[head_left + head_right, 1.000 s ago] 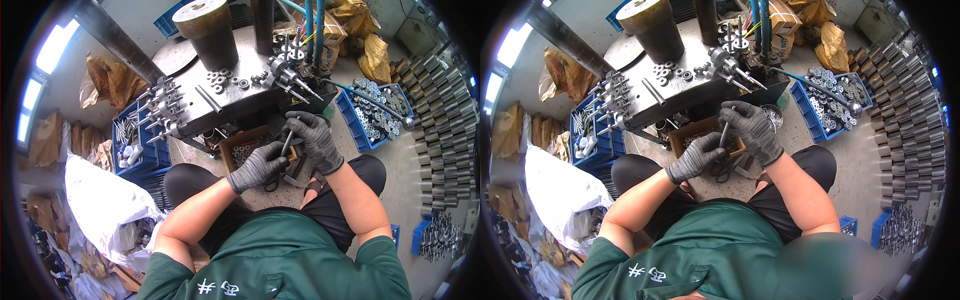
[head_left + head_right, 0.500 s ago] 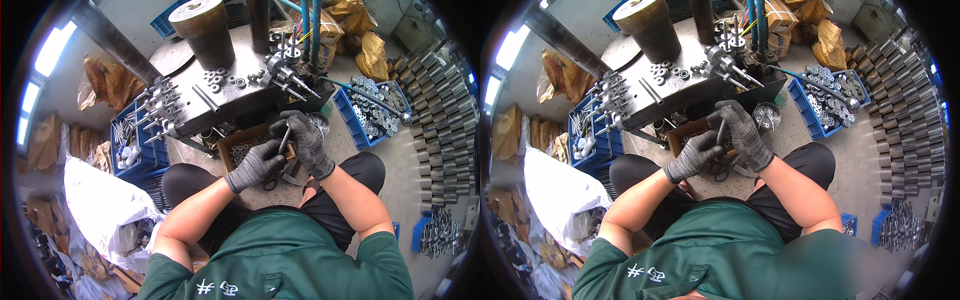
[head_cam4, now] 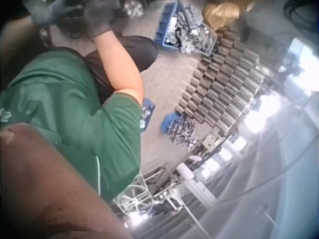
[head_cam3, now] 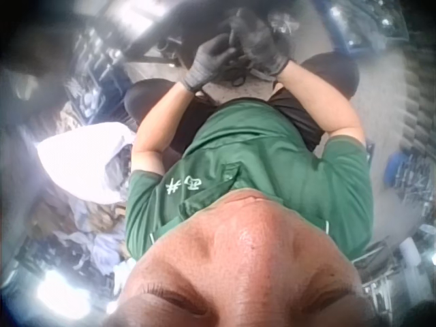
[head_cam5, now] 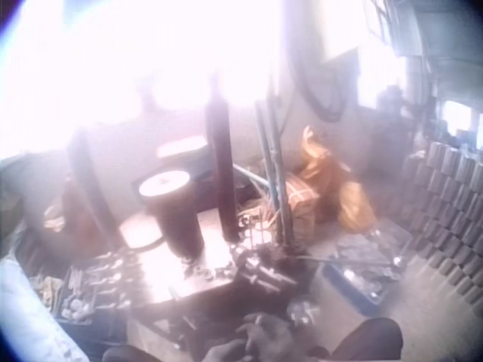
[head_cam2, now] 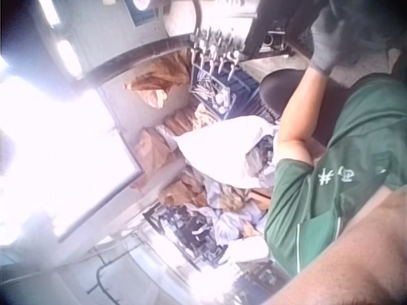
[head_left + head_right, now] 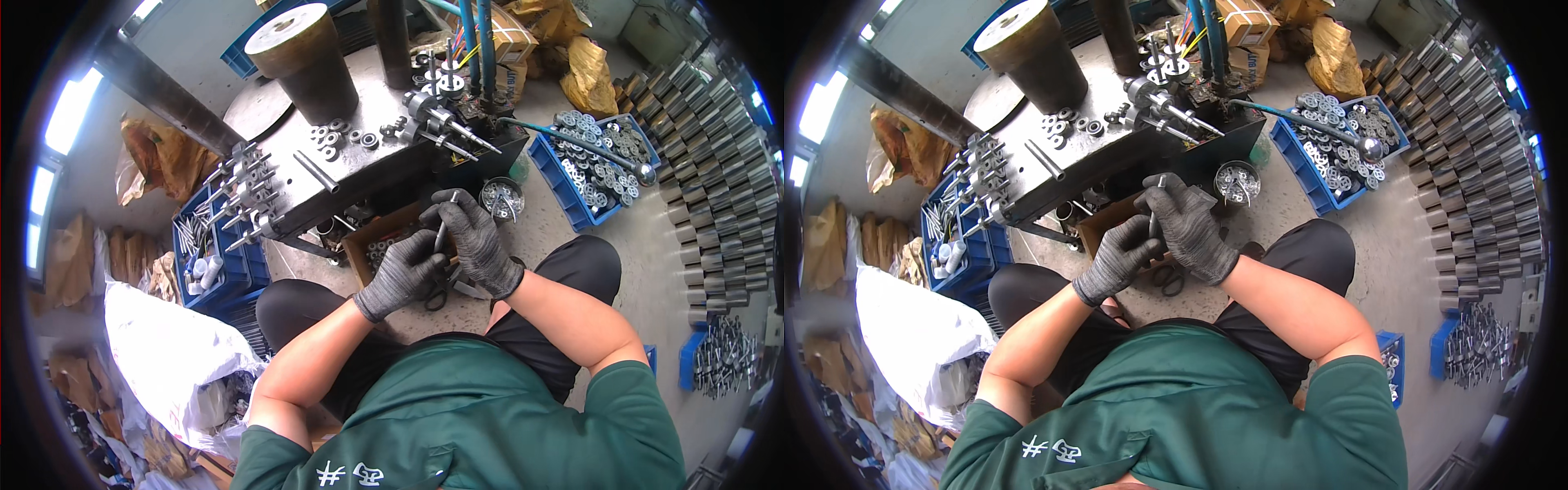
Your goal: The person is using a manual press machine to assemble or shape metal components.
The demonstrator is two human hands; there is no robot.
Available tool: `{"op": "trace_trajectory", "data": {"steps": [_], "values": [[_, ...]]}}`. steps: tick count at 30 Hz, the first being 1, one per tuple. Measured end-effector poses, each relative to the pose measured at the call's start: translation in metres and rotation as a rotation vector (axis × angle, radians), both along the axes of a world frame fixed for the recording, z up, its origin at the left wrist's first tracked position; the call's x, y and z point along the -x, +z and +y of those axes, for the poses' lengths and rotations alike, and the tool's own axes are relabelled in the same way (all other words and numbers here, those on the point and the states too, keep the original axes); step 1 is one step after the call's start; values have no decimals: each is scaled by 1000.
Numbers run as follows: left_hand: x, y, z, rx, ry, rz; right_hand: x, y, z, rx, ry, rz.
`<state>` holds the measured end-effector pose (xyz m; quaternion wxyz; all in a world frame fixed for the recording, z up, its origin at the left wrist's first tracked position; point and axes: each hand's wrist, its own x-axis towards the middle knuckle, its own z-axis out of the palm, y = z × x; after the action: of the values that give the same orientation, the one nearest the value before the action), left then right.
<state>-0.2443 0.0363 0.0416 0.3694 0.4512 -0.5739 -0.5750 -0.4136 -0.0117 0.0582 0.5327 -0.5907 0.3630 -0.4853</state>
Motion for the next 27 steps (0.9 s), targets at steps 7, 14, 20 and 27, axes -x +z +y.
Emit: {"op": "trace_trajectory", "data": {"steps": [7,14,20,27], "values": [[3,-15,-10,77,209,-24,1,10,-1,-11,-10,66],[2,-43,-42,55,328,12,-18,54,-35,-242,216,-51],[-20,-53,-49,141,113,-521,-105,114,-83,271,166,-56],[-7,-47,-40,165,-445,-964,-147,37,-143,-8,219,389]]}}
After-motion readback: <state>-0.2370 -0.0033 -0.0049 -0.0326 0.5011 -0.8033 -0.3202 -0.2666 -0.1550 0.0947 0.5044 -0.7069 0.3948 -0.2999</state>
